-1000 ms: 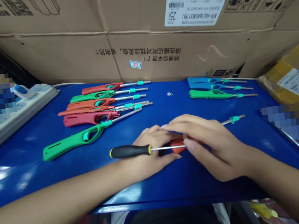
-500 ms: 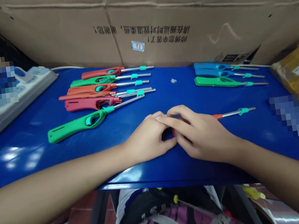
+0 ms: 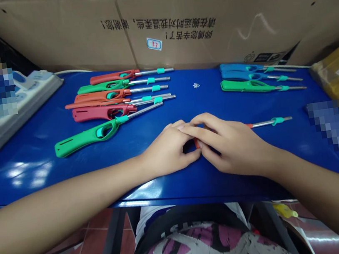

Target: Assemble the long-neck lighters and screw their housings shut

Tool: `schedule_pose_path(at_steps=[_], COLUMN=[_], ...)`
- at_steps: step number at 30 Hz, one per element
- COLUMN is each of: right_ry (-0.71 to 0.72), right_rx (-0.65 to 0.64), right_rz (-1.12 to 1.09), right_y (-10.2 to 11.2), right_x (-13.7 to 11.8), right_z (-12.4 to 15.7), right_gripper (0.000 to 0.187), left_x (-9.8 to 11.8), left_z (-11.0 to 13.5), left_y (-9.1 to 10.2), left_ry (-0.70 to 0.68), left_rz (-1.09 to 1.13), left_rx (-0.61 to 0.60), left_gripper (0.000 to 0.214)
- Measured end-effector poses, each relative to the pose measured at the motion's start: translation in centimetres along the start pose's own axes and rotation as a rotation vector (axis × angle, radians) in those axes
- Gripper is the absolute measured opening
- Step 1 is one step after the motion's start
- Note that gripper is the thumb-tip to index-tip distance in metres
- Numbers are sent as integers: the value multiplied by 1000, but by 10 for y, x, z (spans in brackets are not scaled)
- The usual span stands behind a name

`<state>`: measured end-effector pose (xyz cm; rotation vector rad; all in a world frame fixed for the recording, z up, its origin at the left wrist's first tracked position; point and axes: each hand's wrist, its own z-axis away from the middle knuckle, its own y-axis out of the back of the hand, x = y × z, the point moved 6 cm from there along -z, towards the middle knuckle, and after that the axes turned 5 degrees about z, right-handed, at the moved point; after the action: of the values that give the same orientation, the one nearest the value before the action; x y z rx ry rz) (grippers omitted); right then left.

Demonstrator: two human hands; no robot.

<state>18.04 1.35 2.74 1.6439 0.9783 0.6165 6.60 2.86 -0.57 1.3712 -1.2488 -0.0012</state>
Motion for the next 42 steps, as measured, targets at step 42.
schedule_pose_path(at_steps=[42], right_ry=[-542], right_rx=[-500], right_rz=[-97], right_y=[28], right_x=[120], right_z=[66], right_gripper=[22], left_x=[-31], left_z=[-3], left_y=[47], left_ry=[147], left_rz=[-295], left_rx=[-14], left_gripper=[39])
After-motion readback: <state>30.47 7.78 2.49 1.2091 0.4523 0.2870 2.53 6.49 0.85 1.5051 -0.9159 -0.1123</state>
